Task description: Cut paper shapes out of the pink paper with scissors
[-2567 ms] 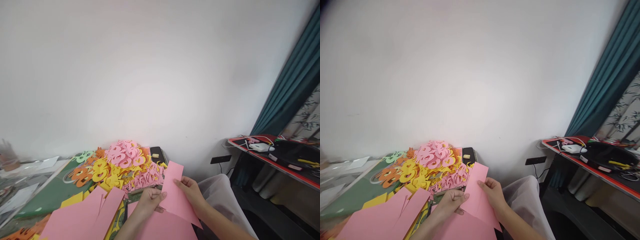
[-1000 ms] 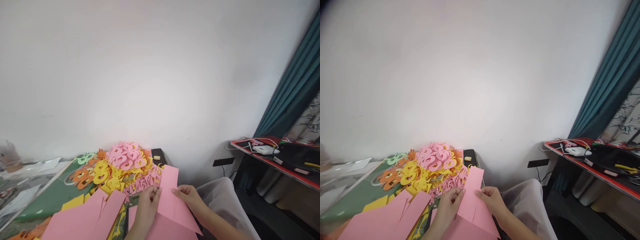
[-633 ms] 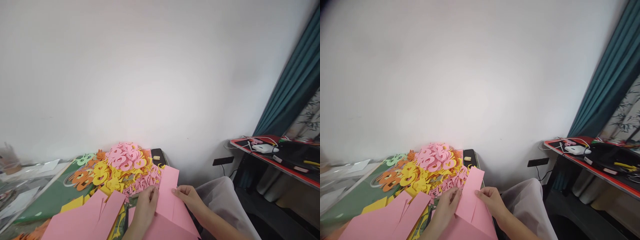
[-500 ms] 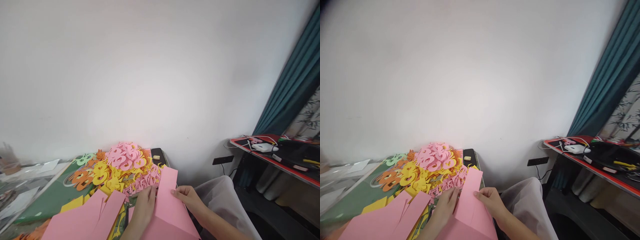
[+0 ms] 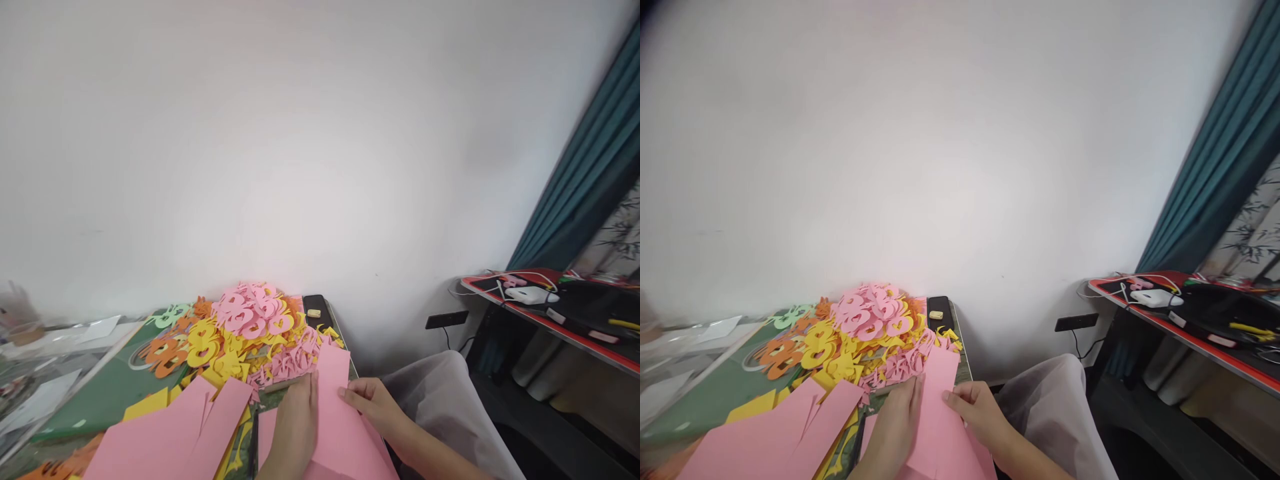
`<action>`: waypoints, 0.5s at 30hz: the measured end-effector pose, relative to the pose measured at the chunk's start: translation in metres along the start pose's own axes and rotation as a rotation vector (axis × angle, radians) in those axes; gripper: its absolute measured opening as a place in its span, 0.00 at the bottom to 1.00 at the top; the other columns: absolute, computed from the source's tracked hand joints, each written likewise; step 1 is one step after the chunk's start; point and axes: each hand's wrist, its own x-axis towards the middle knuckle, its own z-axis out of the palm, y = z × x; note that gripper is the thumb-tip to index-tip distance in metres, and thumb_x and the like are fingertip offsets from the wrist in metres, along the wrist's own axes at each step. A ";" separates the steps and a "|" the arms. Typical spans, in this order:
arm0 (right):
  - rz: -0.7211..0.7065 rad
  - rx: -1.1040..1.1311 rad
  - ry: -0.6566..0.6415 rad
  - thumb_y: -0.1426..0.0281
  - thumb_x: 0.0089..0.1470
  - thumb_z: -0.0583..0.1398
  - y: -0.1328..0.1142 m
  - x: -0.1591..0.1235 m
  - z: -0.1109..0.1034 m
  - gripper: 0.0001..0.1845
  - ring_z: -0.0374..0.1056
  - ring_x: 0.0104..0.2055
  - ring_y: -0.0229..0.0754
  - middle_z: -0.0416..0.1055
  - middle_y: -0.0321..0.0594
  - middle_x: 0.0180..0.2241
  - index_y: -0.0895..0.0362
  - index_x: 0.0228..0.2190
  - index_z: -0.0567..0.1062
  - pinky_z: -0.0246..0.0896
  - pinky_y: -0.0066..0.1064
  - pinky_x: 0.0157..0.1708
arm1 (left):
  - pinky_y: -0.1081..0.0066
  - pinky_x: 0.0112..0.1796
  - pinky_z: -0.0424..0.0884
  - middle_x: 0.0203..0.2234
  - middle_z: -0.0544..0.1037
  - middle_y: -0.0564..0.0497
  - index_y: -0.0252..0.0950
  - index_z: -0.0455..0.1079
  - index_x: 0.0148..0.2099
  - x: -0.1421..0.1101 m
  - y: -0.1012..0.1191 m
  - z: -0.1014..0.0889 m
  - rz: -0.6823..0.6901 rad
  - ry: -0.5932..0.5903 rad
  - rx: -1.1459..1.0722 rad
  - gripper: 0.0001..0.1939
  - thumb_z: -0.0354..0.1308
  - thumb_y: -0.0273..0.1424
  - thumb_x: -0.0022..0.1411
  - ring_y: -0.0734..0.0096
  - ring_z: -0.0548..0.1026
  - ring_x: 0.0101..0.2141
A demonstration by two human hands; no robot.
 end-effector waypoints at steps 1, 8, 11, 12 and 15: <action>0.001 0.006 -0.003 0.55 0.36 0.62 0.001 0.001 -0.001 0.21 0.48 0.16 0.29 0.58 0.29 0.12 0.61 0.13 0.70 0.40 0.24 0.18 | 0.69 0.27 0.56 0.20 0.72 0.48 0.39 0.59 0.22 0.000 0.002 -0.002 0.015 -0.002 0.017 0.18 0.38 0.37 0.60 0.63 0.69 0.24; -0.030 -0.013 -0.058 0.56 0.36 0.63 0.005 0.000 0.002 0.20 0.49 0.17 0.29 0.58 0.30 0.12 0.61 0.13 0.71 0.42 0.24 0.19 | 0.71 0.24 0.53 0.17 0.69 0.51 0.40 0.59 0.27 -0.001 0.010 -0.015 0.006 0.005 0.249 0.16 0.38 0.42 0.59 0.63 0.68 0.22; -0.053 -0.003 -0.110 0.57 0.36 0.63 0.005 -0.003 0.006 0.19 0.51 0.18 0.30 0.59 0.31 0.15 0.62 0.13 0.71 0.44 0.24 0.20 | 0.72 0.26 0.54 0.16 0.67 0.53 0.39 0.57 0.25 -0.001 0.007 -0.011 0.033 0.000 0.126 0.15 0.37 0.40 0.59 0.66 0.66 0.22; -0.053 -0.002 -0.122 0.57 0.36 0.63 0.005 -0.003 0.007 0.19 0.51 0.19 0.30 0.59 0.31 0.15 0.62 0.14 0.71 0.45 0.24 0.20 | 0.72 0.26 0.55 0.16 0.65 0.54 0.39 0.55 0.23 0.000 0.006 -0.009 0.043 0.001 0.070 0.16 0.37 0.39 0.59 0.67 0.65 0.22; -0.057 -0.021 -0.123 0.54 0.36 0.61 0.004 -0.002 0.006 0.22 0.51 0.17 0.29 0.58 0.31 0.14 0.62 0.14 0.70 0.44 0.23 0.19 | 0.73 0.26 0.55 0.15 0.60 0.57 0.39 0.50 0.21 0.001 0.004 -0.004 0.038 -0.002 -0.113 0.18 0.38 0.41 0.59 0.71 0.61 0.21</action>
